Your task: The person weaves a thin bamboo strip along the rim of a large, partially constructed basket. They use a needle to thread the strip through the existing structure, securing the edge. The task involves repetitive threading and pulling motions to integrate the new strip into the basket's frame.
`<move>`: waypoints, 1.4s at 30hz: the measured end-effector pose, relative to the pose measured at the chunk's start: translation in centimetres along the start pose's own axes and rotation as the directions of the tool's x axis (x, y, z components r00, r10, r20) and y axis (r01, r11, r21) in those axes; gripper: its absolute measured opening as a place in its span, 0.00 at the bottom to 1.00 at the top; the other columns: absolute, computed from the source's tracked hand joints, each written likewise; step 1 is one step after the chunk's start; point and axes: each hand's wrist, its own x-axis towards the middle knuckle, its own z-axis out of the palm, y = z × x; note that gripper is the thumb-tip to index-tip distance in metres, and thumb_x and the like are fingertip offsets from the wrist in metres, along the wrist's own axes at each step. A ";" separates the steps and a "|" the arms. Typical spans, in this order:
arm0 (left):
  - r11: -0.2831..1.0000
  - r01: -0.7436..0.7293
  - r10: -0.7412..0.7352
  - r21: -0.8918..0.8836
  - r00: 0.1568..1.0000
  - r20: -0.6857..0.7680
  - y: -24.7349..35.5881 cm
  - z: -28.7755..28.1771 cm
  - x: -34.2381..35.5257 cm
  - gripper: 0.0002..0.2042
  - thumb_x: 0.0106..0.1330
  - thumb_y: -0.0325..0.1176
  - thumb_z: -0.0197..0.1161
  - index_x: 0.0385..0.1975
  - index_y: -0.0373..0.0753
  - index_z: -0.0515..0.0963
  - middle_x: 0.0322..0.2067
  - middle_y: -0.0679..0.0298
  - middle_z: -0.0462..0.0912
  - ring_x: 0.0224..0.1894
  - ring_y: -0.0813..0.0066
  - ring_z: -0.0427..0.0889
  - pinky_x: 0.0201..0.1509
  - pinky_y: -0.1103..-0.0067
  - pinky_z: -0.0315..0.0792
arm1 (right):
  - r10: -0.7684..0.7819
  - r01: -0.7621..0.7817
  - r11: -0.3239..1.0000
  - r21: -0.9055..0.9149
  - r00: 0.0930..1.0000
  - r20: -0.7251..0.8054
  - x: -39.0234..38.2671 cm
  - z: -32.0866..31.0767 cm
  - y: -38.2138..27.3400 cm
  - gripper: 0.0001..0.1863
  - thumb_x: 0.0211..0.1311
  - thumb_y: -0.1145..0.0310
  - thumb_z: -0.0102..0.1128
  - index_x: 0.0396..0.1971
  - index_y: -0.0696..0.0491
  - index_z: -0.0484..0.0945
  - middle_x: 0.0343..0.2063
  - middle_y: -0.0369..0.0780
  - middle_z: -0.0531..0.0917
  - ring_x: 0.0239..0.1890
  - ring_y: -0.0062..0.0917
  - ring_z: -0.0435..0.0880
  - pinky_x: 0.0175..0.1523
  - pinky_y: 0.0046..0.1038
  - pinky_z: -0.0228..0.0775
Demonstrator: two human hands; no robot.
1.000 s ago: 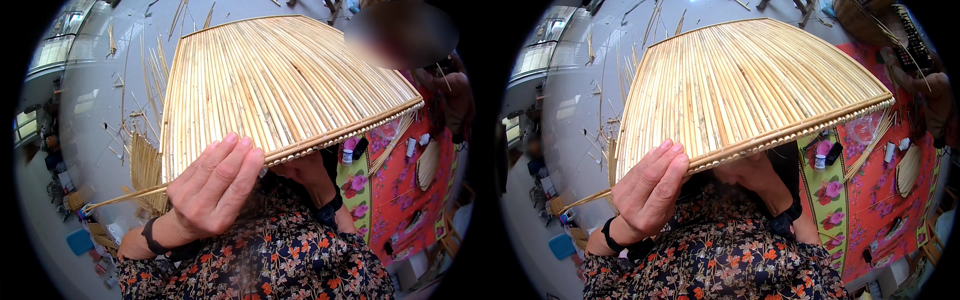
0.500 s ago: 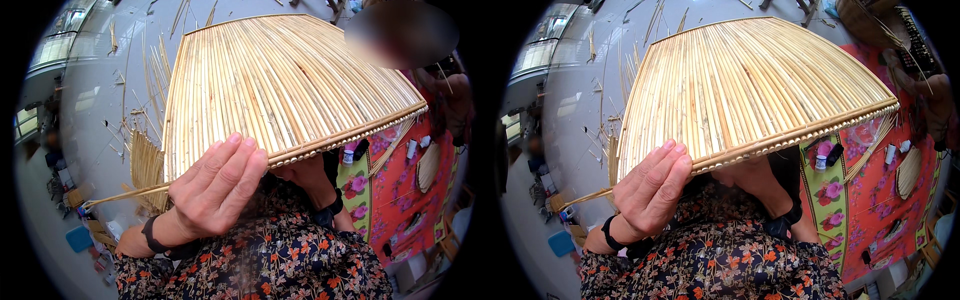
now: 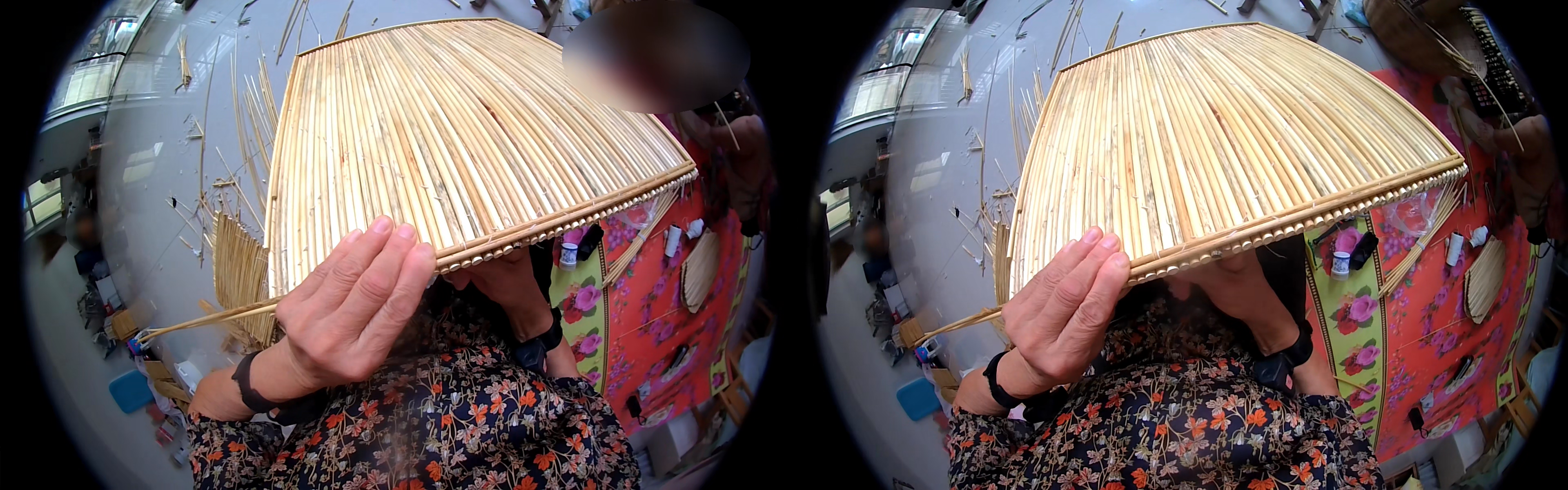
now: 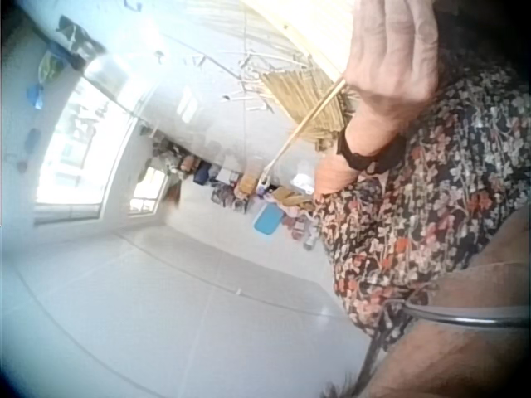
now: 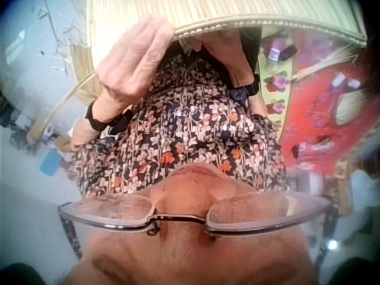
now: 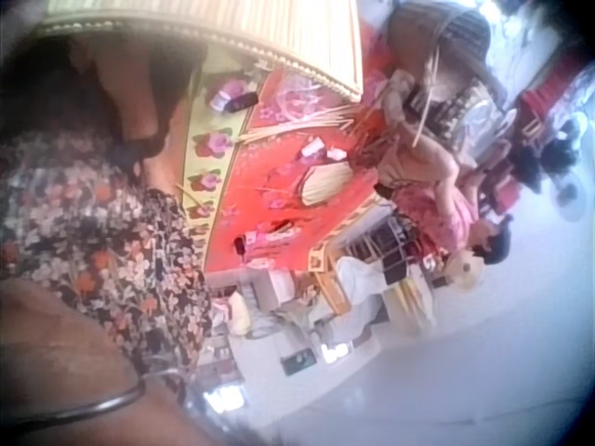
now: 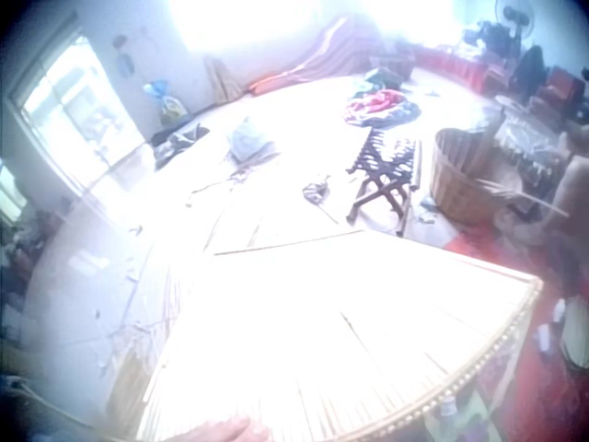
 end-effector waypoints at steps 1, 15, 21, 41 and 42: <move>1.000 -0.001 0.001 0.001 1.000 0.003 0.0 0.0 0.0 0.15 0.64 0.26 0.70 0.50 0.32 0.90 0.45 0.52 0.92 0.52 0.53 0.93 0.53 0.65 0.89 | -0.009 0.009 1.000 0.001 1.000 -0.002 0.0 0.0 0.0 0.06 0.78 0.73 0.66 0.48 0.58 0.84 0.30 0.37 0.86 0.32 0.22 0.85 0.37 0.26 0.78; 0.999 -0.032 0.032 0.012 0.999 -0.008 -0.1 0.3 -0.4 0.15 0.64 0.27 0.69 0.50 0.30 0.89 0.45 0.51 0.92 0.52 0.52 0.93 0.54 0.65 0.89 | 0.200 -0.198 0.980 0.039 0.978 -0.056 0.2 1.3 -3.2 0.15 0.73 0.73 0.71 0.54 0.60 0.81 0.35 0.42 0.88 0.33 0.27 0.89 0.37 0.27 0.80; 0.999 -0.042 0.042 0.020 0.999 -0.010 0.1 0.4 -0.7 0.15 0.64 0.27 0.68 0.50 0.30 0.89 0.46 0.50 0.91 0.53 0.52 0.92 0.54 0.64 0.89 | 0.047 -0.058 0.981 0.186 0.997 0.061 -0.8 0.4 -2.1 0.36 0.69 0.49 0.75 0.62 0.64 0.75 0.43 0.46 0.88 0.44 0.30 0.89 0.45 0.34 0.83; 0.998 -0.053 0.055 0.020 0.994 -0.098 0.2 1.5 -2.2 0.17 0.66 0.24 0.69 0.54 0.28 0.87 0.50 0.48 0.91 0.55 0.49 0.92 0.58 0.62 0.88 | -0.303 0.461 -0.011 -0.887 0.844 0.442 1.3 4.4 -12.8 0.11 0.58 0.69 0.78 0.39 0.52 0.87 0.36 0.38 0.83 0.40 0.36 0.82 0.47 0.36 0.74; 0.999 -0.047 0.048 0.018 0.994 -0.102 0.2 1.7 -2.5 0.17 0.66 0.24 0.69 0.54 0.28 0.87 0.50 0.48 0.91 0.55 0.49 0.92 0.58 0.62 0.87 | -0.271 0.485 0.010 -0.875 0.843 0.464 2.2 4.4 -12.3 0.10 0.58 0.68 0.78 0.38 0.51 0.86 0.35 0.38 0.82 0.39 0.36 0.82 0.46 0.36 0.74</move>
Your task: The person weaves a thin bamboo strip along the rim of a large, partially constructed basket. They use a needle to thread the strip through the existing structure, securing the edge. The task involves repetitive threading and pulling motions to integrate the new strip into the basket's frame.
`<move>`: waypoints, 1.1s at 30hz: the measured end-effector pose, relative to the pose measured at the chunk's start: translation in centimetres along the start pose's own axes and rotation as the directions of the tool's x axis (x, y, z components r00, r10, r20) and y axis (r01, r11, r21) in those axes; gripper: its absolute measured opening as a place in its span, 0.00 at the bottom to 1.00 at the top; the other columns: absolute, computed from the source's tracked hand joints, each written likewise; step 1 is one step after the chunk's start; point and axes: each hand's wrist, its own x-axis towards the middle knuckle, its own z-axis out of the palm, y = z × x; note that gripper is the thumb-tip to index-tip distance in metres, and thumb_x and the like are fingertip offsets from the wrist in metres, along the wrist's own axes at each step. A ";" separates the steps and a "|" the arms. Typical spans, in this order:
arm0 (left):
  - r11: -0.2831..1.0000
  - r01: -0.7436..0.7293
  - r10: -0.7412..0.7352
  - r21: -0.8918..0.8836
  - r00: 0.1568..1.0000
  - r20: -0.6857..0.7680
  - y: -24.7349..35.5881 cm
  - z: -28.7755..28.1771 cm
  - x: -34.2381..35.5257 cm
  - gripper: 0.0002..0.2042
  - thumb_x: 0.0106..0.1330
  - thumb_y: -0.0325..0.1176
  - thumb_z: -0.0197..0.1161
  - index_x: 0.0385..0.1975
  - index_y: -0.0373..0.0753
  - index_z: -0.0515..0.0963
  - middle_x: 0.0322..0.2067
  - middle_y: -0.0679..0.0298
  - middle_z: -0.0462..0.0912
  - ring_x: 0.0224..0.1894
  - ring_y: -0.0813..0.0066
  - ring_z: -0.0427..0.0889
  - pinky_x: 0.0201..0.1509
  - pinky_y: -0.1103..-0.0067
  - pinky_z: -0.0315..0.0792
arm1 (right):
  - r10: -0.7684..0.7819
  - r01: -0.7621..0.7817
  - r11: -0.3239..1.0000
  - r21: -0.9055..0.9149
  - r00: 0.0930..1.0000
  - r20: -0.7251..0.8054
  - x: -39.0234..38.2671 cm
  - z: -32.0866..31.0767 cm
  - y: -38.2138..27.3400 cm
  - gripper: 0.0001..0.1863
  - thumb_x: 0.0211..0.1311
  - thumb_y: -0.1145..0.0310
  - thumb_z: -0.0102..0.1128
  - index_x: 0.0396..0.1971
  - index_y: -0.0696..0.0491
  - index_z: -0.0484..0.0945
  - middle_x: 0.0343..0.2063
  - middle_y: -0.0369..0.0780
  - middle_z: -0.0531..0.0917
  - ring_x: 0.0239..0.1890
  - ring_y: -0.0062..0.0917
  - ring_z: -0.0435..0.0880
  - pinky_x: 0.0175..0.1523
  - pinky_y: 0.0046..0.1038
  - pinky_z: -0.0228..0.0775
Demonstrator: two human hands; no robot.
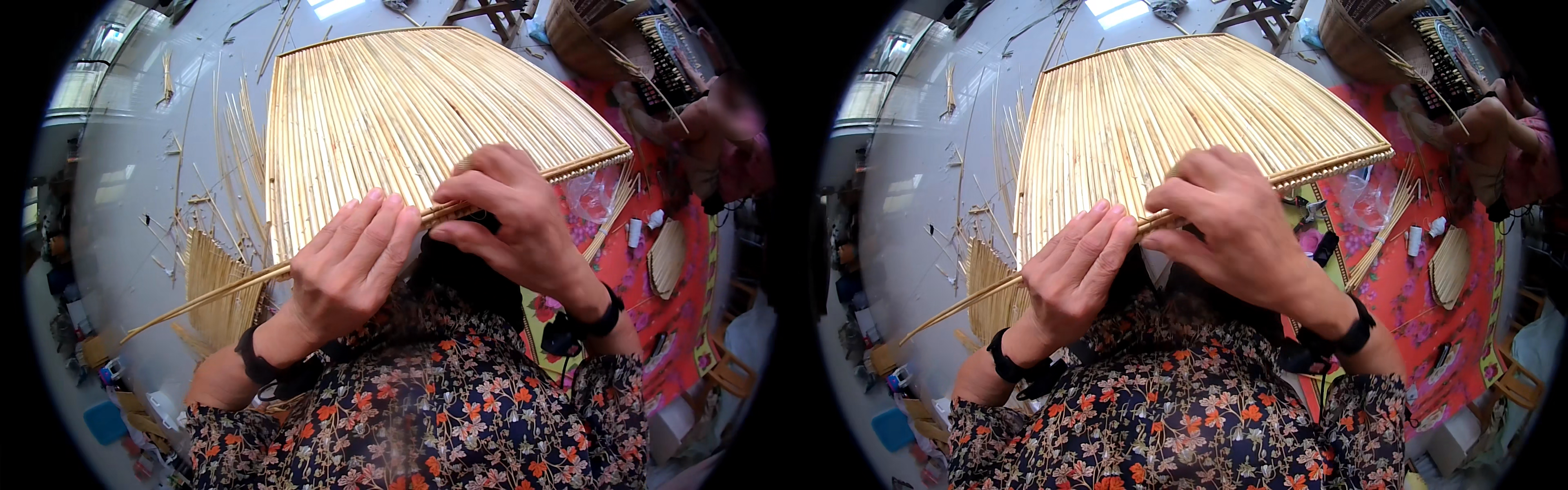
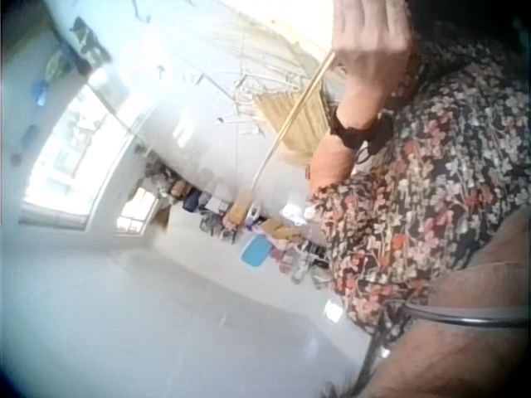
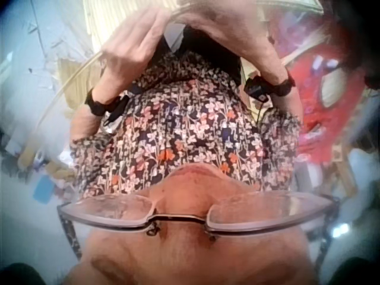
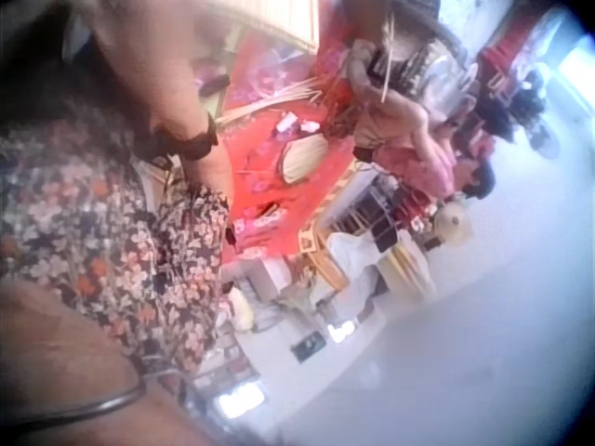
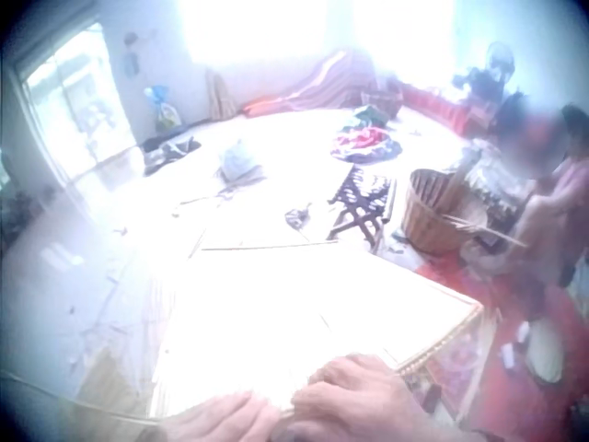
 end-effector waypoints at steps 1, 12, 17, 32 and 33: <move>1.000 -0.008 0.008 0.001 1.000 -0.015 0.0 0.2 0.0 0.17 0.66 0.24 0.68 0.54 0.28 0.87 0.50 0.48 0.91 0.55 0.49 0.92 0.59 0.62 0.87 | -0.017 0.017 1.000 0.019 0.999 0.030 0.2 0.7 0.4 0.10 0.58 0.68 0.77 0.36 0.51 0.84 0.34 0.38 0.81 0.39 0.36 0.81 0.46 0.36 0.73; 0.997 -0.041 0.047 0.073 0.996 -0.080 0.1 1.0 -1.4 0.17 0.70 0.29 0.66 0.56 0.31 0.86 0.52 0.50 0.90 0.56 0.51 0.91 0.60 0.62 0.86 | -0.367 0.365 0.930 -0.036 0.929 -0.054 1.3 2.3 0.4 0.09 0.61 0.71 0.74 0.30 0.52 0.78 0.31 0.36 0.74 0.36 0.36 0.75 0.40 0.36 0.72; 0.996 -0.049 0.052 0.068 0.997 -0.054 0.2 1.4 -2.7 0.18 0.70 0.29 0.65 0.58 0.33 0.86 0.53 0.51 0.90 0.58 0.53 0.90 0.62 0.62 0.85 | -0.263 0.281 0.896 0.343 0.960 -0.099 9.5 -2.4 -5.0 0.08 0.78 0.71 0.63 0.38 0.59 0.80 0.36 0.43 0.88 0.25 0.22 0.81 0.31 0.25 0.73; 0.982 0.010 0.004 0.187 0.997 -0.073 0.7 0.2 -3.9 0.16 0.69 0.29 0.66 0.54 0.36 0.88 0.51 0.55 0.91 0.55 0.56 0.91 0.58 0.64 0.87 | 0.077 -0.203 0.966 0.160 0.816 0.574 15.2 -10.0 2.4 0.10 0.82 0.66 0.57 0.48 0.57 0.80 0.29 0.37 0.87 0.26 0.17 0.87 0.28 0.22 0.81; 0.989 -0.022 0.037 0.148 0.995 -0.096 0.4 0.9 -3.3 0.16 0.69 0.29 0.66 0.54 0.35 0.88 0.51 0.55 0.91 0.55 0.55 0.91 0.58 0.64 0.87 | 0.135 -0.223 0.970 0.099 0.830 0.542 14.7 -10.9 2.5 0.09 0.82 0.66 0.57 0.48 0.57 0.80 0.29 0.37 0.87 0.27 0.17 0.87 0.28 0.22 0.81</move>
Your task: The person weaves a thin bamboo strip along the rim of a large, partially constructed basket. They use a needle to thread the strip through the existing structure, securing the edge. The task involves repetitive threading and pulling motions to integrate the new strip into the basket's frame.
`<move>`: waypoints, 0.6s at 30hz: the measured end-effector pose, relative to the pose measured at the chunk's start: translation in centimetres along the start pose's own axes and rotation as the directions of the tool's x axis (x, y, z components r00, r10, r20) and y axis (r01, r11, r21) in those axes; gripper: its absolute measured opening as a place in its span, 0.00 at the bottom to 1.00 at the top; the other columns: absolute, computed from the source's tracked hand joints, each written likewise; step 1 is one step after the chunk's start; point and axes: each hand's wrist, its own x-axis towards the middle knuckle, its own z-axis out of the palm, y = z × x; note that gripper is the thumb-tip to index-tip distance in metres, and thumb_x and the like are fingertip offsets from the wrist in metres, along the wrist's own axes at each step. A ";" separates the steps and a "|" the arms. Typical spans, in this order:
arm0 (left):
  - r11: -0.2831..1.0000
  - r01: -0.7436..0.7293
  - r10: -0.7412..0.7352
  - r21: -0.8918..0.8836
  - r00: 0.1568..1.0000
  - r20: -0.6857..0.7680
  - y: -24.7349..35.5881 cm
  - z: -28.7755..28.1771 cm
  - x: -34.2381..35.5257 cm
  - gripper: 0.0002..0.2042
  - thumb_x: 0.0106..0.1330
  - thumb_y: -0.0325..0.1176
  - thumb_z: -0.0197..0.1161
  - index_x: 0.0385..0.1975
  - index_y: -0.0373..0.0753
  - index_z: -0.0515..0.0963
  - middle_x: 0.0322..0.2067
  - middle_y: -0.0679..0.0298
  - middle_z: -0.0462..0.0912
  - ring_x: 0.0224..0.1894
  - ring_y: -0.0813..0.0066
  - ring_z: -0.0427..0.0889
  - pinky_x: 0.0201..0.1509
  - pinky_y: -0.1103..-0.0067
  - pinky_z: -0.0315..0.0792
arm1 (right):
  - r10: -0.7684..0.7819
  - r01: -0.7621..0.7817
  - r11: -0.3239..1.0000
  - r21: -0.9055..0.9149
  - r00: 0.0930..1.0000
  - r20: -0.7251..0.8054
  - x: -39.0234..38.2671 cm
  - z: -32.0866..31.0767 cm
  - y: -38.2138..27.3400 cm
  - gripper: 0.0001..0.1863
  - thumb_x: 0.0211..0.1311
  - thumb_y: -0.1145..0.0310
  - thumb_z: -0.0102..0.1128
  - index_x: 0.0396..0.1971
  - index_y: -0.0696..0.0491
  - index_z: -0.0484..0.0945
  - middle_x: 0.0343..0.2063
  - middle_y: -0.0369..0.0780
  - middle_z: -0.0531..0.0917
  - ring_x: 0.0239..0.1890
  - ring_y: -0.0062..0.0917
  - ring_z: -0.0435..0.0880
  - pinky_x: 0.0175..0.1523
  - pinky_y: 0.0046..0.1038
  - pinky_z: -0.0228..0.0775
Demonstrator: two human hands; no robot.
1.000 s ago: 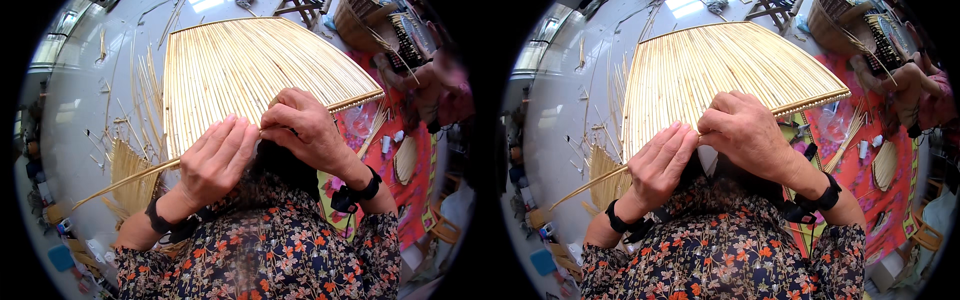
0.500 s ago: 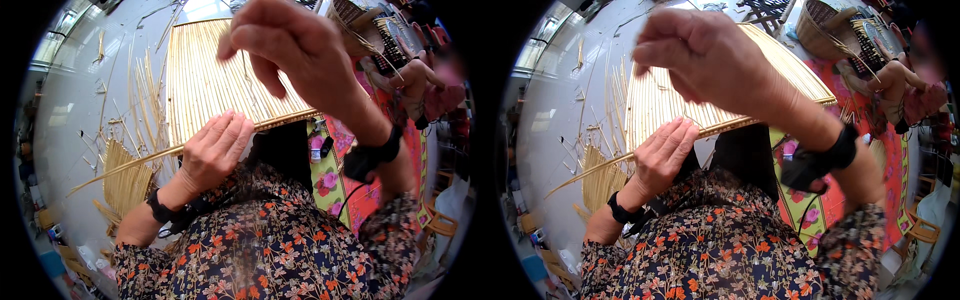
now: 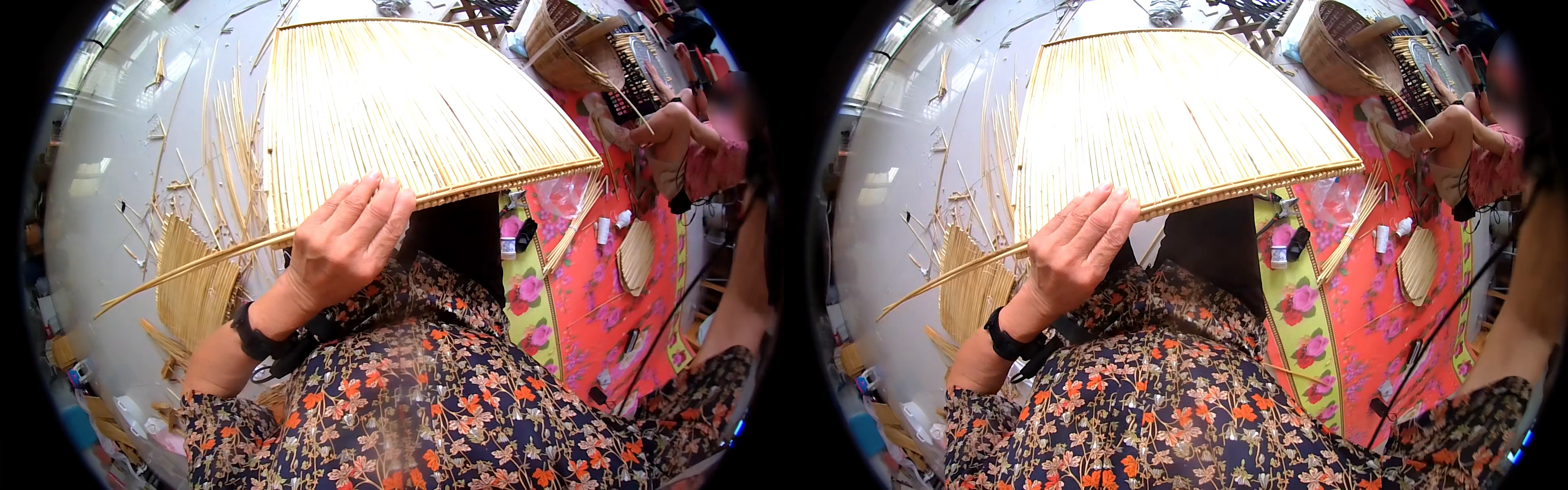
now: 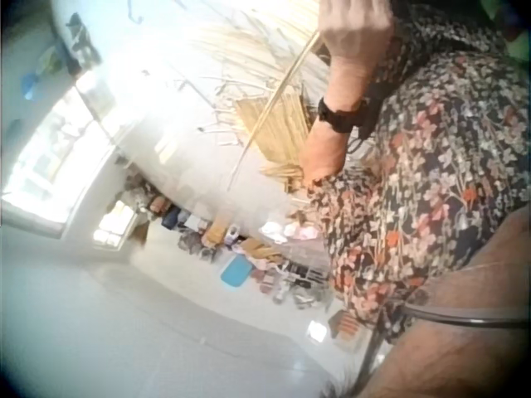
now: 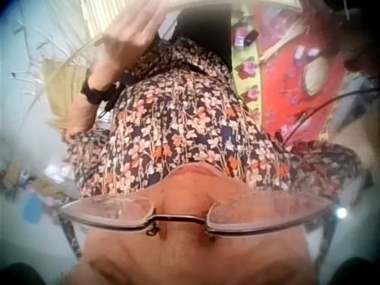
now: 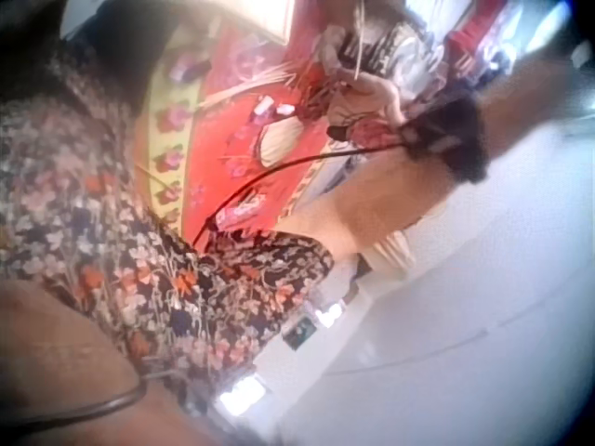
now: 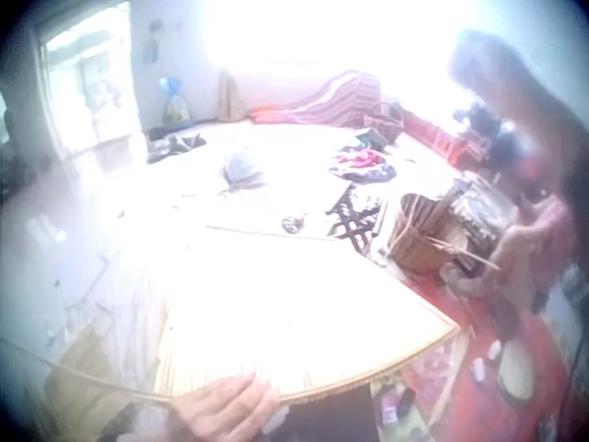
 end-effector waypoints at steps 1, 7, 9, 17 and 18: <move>0.999 -0.027 0.026 -0.040 0.999 -0.027 -0.1 0.7 0.4 0.16 0.69 0.29 0.66 0.54 0.35 0.88 0.51 0.55 0.91 0.55 0.55 0.91 0.58 0.64 0.87 | 0.040 -0.042 0.998 -0.036 0.998 -0.043 -1.0 -0.2 0.2 0.09 0.81 0.66 0.58 0.48 0.57 0.80 0.28 0.36 0.86 0.27 0.17 0.87 0.29 0.22 0.81; 0.994 0.042 -0.040 -0.105 0.999 0.020 0.7 -0.2 0.6 0.16 0.67 0.26 0.69 0.54 0.34 0.88 0.51 0.54 0.91 0.57 0.54 0.91 0.60 0.63 0.87 | 0.167 -0.160 0.978 0.137 0.985 -0.039 -3.1 7.6 -0.4 0.05 0.78 0.72 0.59 0.41 0.56 0.83 0.28 0.34 0.85 0.26 0.14 0.82 0.34 0.22 0.80; 0.992 0.041 -0.041 -0.119 0.999 0.009 0.7 -0.1 0.7 0.16 0.66 0.26 0.69 0.53 0.34 0.89 0.50 0.53 0.92 0.56 0.54 0.92 0.60 0.63 0.87 | 0.017 -0.015 0.991 0.131 1.000 -0.014 -4.0 9.4 1.0 0.03 0.75 0.76 0.63 0.43 0.58 0.84 0.28 0.34 0.84 0.23 0.15 0.83 0.29 0.21 0.76; 0.988 0.046 -0.041 -0.144 0.998 0.043 1.1 -1.7 0.9 0.15 0.66 0.26 0.69 0.51 0.33 0.89 0.47 0.52 0.92 0.55 0.52 0.92 0.58 0.61 0.88 | -0.346 0.302 0.857 -0.417 0.938 -0.032 -5.7 12.7 -0.3 0.07 0.56 0.73 0.71 0.30 0.51 0.80 0.29 0.39 0.75 0.31 0.37 0.82 0.37 0.38 0.75; 0.989 0.048 -0.041 -0.141 0.998 0.049 1.1 -1.9 0.9 0.14 0.66 0.26 0.69 0.51 0.32 0.89 0.47 0.52 0.92 0.55 0.52 0.92 0.57 0.61 0.88 | -0.378 0.333 0.833 -0.442 0.925 -0.016 -5.6 12.7 -0.4 0.08 0.55 0.74 0.73 0.33 0.51 0.82 0.29 0.38 0.75 0.30 0.35 0.80 0.35 0.37 0.72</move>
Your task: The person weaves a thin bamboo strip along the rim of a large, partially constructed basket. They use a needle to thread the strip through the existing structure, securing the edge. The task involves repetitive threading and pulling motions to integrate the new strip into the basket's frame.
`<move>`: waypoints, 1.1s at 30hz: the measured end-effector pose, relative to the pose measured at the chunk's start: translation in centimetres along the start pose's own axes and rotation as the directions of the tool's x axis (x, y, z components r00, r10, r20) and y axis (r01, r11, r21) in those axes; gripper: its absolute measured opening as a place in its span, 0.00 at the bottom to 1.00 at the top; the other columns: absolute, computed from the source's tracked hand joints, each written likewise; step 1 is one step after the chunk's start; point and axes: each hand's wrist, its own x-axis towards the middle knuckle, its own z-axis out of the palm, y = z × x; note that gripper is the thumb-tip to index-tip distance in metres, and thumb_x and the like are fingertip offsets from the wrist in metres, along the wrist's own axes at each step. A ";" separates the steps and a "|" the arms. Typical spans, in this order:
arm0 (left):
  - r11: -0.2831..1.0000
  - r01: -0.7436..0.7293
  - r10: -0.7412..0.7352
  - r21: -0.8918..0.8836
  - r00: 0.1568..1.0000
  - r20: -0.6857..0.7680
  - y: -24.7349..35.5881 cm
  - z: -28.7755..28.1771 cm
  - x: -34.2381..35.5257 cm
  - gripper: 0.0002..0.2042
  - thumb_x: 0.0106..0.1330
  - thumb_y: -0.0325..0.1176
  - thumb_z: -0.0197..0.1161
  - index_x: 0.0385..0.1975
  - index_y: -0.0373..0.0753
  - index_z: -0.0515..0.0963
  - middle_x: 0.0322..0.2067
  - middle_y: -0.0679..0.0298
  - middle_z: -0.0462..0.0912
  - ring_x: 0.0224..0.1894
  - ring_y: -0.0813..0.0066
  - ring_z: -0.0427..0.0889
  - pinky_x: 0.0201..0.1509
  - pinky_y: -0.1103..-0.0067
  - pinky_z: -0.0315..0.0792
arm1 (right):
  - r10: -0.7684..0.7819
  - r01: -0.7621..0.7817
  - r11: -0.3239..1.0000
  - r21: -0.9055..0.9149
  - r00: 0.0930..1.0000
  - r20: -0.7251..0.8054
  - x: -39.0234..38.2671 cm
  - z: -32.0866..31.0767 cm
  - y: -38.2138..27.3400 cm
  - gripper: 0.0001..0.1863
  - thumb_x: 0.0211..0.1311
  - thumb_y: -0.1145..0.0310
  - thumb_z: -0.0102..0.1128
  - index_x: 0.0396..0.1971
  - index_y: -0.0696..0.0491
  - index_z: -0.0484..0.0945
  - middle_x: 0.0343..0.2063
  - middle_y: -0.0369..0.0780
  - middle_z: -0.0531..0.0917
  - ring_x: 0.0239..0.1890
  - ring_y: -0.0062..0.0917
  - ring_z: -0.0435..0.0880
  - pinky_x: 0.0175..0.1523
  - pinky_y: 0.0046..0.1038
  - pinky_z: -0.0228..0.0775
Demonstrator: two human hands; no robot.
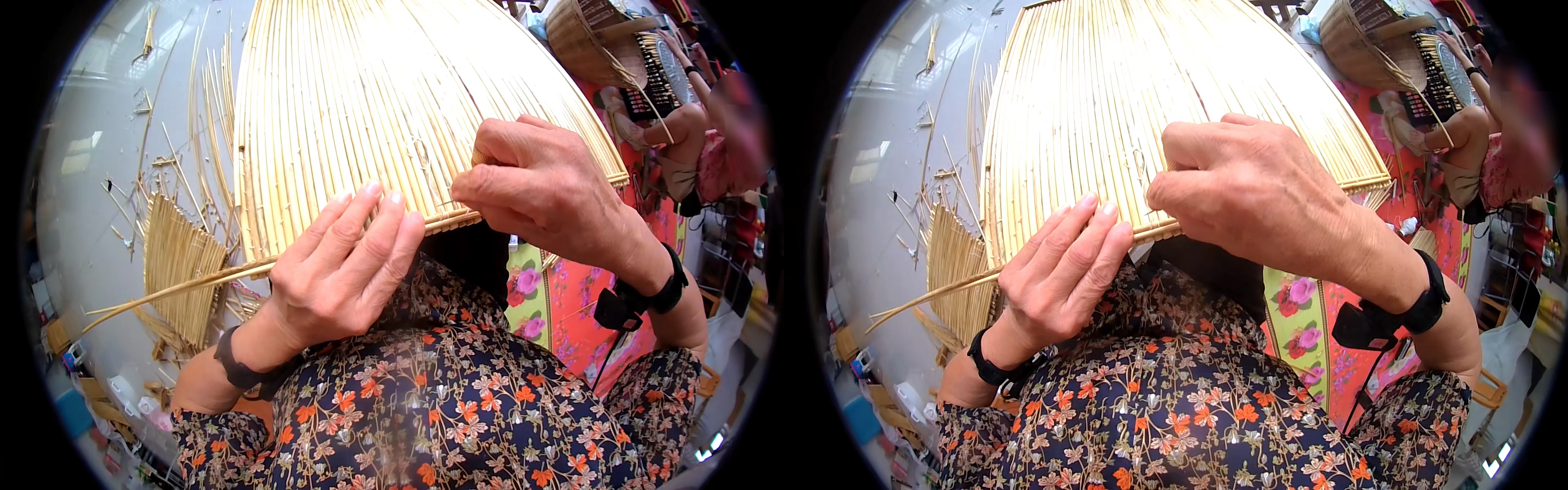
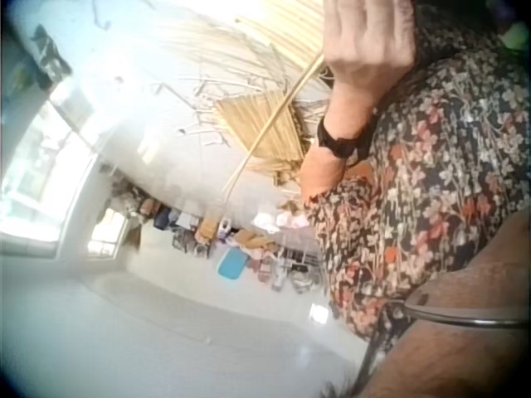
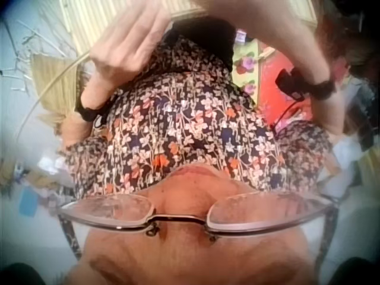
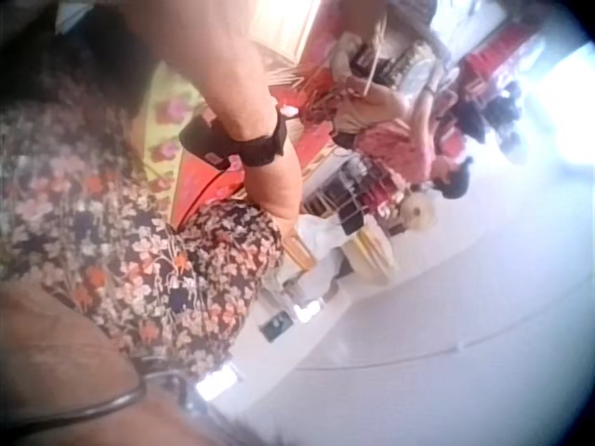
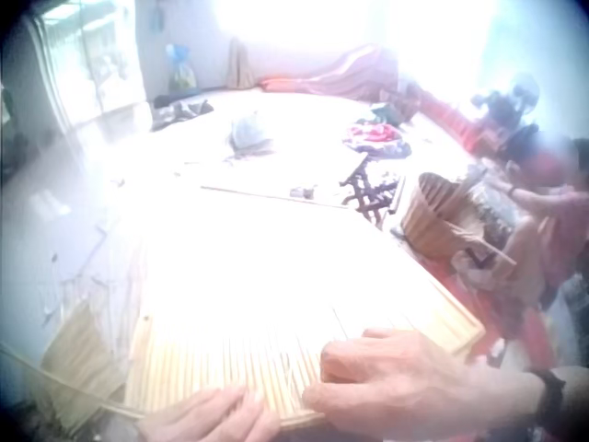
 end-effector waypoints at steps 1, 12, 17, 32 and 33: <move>1.000 0.001 -0.001 0.003 1.000 0.006 0.1 -0.1 0.0 0.14 0.66 0.26 0.69 0.51 0.32 0.89 0.47 0.51 0.92 0.55 0.52 0.92 0.57 0.62 0.88 | -0.037 0.037 0.999 -0.027 0.999 0.000 0.1 0.0 0.0 0.10 0.53 0.75 0.74 0.35 0.51 0.84 0.28 0.38 0.75 0.29 0.34 0.79 0.33 0.35 0.70; 1.000 0.000 0.000 -0.006 1.000 0.014 0.0 -0.2 -0.1 0.13 0.68 0.28 0.69 0.50 0.33 0.89 0.48 0.51 0.92 0.55 0.51 0.92 0.58 0.63 0.88 | -0.070 0.068 0.995 0.079 0.997 0.021 0.5 0.0 0.1 0.12 0.47 0.77 0.73 0.34 0.51 0.84 0.28 0.35 0.74 0.30 0.30 0.78 0.39 0.33 0.71; 1.000 -0.014 0.013 0.013 1.000 0.021 0.2 -0.3 -0.2 0.13 0.70 0.31 0.69 0.51 0.34 0.89 0.48 0.52 0.91 0.55 0.52 0.92 0.59 0.63 0.87 | -0.083 0.074 0.992 0.103 0.994 0.077 0.6 -0.4 0.1 0.12 0.48 0.76 0.72 0.34 0.52 0.84 0.29 0.35 0.74 0.31 0.30 0.78 0.41 0.33 0.72; 0.999 -0.022 0.022 0.029 1.000 0.019 0.6 -0.1 -0.9 0.13 0.69 0.29 0.66 0.50 0.34 0.90 0.49 0.51 0.91 0.55 0.52 0.92 0.59 0.62 0.87 | -0.195 0.184 0.981 0.064 0.934 0.300 2.7 -1.1 -1.0 0.09 0.55 0.66 0.64 0.25 0.56 0.76 0.30 0.38 0.70 0.34 0.34 0.76 0.45 0.34 0.71; 0.999 -0.023 0.023 0.026 0.999 0.024 0.6 -0.1 -0.8 0.13 0.69 0.29 0.66 0.50 0.34 0.90 0.49 0.51 0.91 0.55 0.51 0.92 0.59 0.62 0.87 | -0.194 0.182 0.981 0.068 0.933 0.304 2.7 -1.3 -1.3 0.09 0.55 0.67 0.64 0.24 0.56 0.76 0.30 0.38 0.71 0.34 0.34 0.76 0.45 0.34 0.71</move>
